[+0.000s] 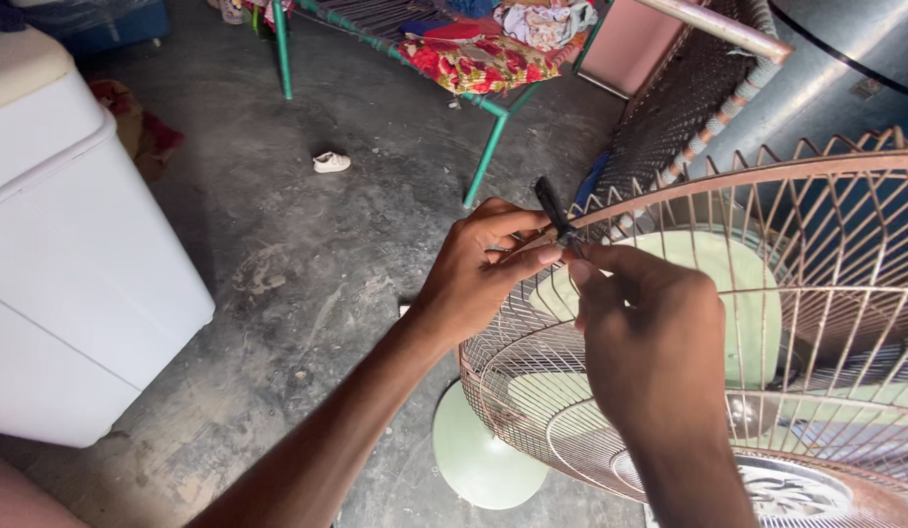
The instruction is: The person uses a screwdriver to tighten screws on the front wire cage of a standing electric fan. They work around the perimeter of the cage, securing multiple fasteners to stabilize the assembly.
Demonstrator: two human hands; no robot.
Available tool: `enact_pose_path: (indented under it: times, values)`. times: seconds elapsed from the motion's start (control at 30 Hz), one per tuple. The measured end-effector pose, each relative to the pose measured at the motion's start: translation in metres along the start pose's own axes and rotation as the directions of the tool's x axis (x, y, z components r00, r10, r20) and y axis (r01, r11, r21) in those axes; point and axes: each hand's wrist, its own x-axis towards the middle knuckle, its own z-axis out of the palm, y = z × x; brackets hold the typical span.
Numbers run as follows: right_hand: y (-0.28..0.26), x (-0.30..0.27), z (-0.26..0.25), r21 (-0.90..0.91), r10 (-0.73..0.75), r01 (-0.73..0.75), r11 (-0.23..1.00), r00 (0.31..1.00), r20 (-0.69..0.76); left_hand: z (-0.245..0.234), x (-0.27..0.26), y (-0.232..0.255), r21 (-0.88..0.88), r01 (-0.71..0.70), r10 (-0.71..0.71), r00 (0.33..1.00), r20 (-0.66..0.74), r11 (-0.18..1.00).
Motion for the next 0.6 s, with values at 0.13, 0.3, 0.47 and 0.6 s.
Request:
enact_pose_path:
  times: [0.13,0.3,0.47,0.6]
  values:
    - [0.015,-0.024,0.006,0.395,-0.003,-0.031,0.918,0.996,0.084,0.006,0.003,-0.001,0.036,0.066,-0.064,0.997,-0.046,0.997]
    - [0.033,-0.038,0.01,0.52,-0.207,0.221,0.825,0.975,-0.085,0.006,0.005,-0.004,-0.018,0.11,-0.111,0.992,-0.059,0.994]
    - [0.026,-0.043,0.008,0.292,-0.254,0.318,0.902,0.938,-0.238,0.002,0.003,-0.002,-0.195,0.177,-0.188,0.981,-0.042,0.965]
    - [0.017,-0.038,0.013,0.581,-0.067,0.115,0.805,0.992,-0.103,0.001,-0.004,0.012,-0.125,0.072,-0.086,0.99,-0.11,0.99]
